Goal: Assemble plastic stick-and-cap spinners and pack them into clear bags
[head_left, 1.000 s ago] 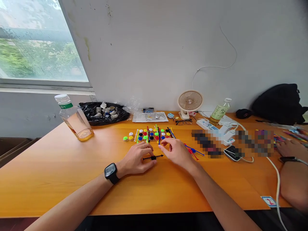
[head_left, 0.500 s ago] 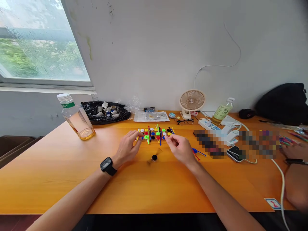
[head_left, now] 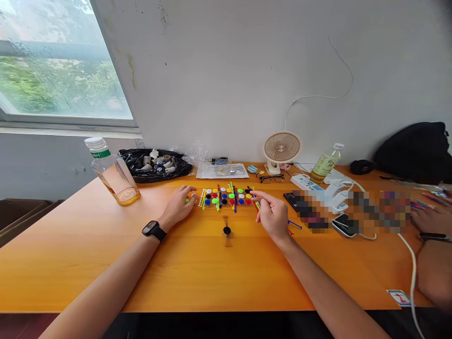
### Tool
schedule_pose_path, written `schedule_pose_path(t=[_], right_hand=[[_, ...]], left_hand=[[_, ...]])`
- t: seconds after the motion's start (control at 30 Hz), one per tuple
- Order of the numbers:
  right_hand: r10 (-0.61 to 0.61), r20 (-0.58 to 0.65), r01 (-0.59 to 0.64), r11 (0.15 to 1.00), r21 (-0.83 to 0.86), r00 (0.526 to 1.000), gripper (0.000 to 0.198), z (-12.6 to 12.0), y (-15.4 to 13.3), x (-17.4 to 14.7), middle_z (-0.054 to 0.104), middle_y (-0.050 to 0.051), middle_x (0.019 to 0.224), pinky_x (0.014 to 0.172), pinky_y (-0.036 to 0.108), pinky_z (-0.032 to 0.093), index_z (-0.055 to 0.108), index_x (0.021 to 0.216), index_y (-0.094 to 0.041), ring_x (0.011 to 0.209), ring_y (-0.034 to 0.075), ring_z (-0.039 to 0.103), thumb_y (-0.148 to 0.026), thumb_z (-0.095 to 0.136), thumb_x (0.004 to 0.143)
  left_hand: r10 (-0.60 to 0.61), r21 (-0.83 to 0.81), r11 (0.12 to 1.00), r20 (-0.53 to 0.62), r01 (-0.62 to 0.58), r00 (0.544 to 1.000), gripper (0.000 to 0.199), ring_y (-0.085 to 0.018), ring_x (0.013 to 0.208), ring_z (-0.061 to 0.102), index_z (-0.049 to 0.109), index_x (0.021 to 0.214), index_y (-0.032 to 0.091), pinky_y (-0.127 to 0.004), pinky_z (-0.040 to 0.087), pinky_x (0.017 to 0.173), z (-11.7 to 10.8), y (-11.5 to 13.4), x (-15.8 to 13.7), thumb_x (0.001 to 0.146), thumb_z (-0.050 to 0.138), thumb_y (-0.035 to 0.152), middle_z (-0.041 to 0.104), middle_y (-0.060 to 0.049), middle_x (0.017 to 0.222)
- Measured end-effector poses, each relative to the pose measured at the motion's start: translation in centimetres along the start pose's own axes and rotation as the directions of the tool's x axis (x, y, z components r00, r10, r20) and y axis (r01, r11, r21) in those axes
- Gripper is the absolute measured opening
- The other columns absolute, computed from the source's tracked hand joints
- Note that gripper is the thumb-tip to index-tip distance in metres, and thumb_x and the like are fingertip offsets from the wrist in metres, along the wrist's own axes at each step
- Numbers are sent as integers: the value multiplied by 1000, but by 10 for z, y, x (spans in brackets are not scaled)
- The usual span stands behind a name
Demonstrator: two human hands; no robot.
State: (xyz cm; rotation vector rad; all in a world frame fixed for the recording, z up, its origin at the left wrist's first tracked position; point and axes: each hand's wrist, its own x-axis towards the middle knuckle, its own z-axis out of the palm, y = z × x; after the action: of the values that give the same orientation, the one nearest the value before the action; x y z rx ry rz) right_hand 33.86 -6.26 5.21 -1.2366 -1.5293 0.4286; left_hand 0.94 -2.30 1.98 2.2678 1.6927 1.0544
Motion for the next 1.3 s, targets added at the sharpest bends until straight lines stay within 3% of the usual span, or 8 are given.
schedule_pose_path(t=[0.27, 0.4, 0.47, 0.6, 0.73, 0.97, 1.13, 1.3], right_hand=[[-50, -242, 58, 998, 24, 969, 29, -5, -2, -4, 67, 1, 65, 41, 26, 39, 69, 71, -19, 38, 13, 58, -17, 45, 87], [-155, -164, 152, 988, -31, 974, 17, 1, -7, -1, 68, 0, 71, 64, 30, 52, 72, 98, -21, 60, 18, 67, -23, 57, 93], [-243, -92, 234, 967, -101, 966, 5, 5, -9, 0, 66, 0, 76, 76, 33, 51, 66, 95, -23, 75, 20, 66, -27, 66, 92], [-317, 32, 319, 939, -127, 948, 41, 10, -9, 1, 51, 1, 80, 75, 33, 45, 35, 69, -24, 76, 19, 53, -30, 61, 99], [-317, 102, 327, 939, -108, 943, 49, 11, -1, 3, 52, 5, 86, 79, 35, 44, 22, 65, -23, 83, 20, 51, -29, 53, 104], [-262, 178, 267, 964, -5, 949, 46, 10, 1, 5, 51, 4, 81, 74, 32, 44, 20, 66, -23, 78, 19, 54, -26, 48, 103], [-233, 124, 237, 971, -16, 964, 45, 7, -3, 6, 48, 3, 83, 69, 31, 43, 26, 64, -23, 71, 16, 50, -23, 56, 97], [-196, 73, 200, 979, -48, 978, 18, 4, -6, 5, 52, 2, 89, 57, 30, 37, 61, 81, -20, 59, 13, 43, -5, 51, 80]], left_hand=[[-29, -60, 998, 12, 30, 1000, 24, -27, 94, 68, 70, 105, 20, -40, 53, 84, 8, -1, 0, 100, 54, 37, 75, -9, 102], [-40, -71, 997, 5, 40, 999, 26, -27, 94, 68, 71, 106, 20, -40, 53, 84, 12, -3, 1, 100, 53, 38, 74, -9, 101], [-35, -79, 996, -1, 35, 999, 26, -27, 96, 67, 71, 103, 20, -40, 54, 86, 13, -4, 1, 100, 52, 39, 74, -10, 102], [-66, -140, 988, -47, 59, 997, 25, -25, 91, 66, 65, 96, 21, -41, 54, 85, 15, -7, 2, 101, 52, 42, 72, -10, 100], [-201, -257, 953, -139, 161, 970, 28, -23, 84, 67, 59, 96, 21, -37, 55, 75, 14, -9, 6, 100, 53, 48, 72, -9, 98], [-276, -234, 947, -233, 222, 933, 18, -23, 84, 68, 53, 102, 21, -35, 54, 72, 5, -15, 12, 99, 46, 37, 69, -9, 96], [-169, -79, 984, -112, 161, 979, 24, -25, 82, 64, 53, 84, 23, -37, 48, 75, -4, -10, 7, 101, 42, 36, 66, -6, 82], [-115, 147, 984, 68, 104, 991, 29, -27, 79, 64, 55, 94, 23, -35, 43, 68, -5, -3, -1, 95, 60, 51, 67, -6, 85]])
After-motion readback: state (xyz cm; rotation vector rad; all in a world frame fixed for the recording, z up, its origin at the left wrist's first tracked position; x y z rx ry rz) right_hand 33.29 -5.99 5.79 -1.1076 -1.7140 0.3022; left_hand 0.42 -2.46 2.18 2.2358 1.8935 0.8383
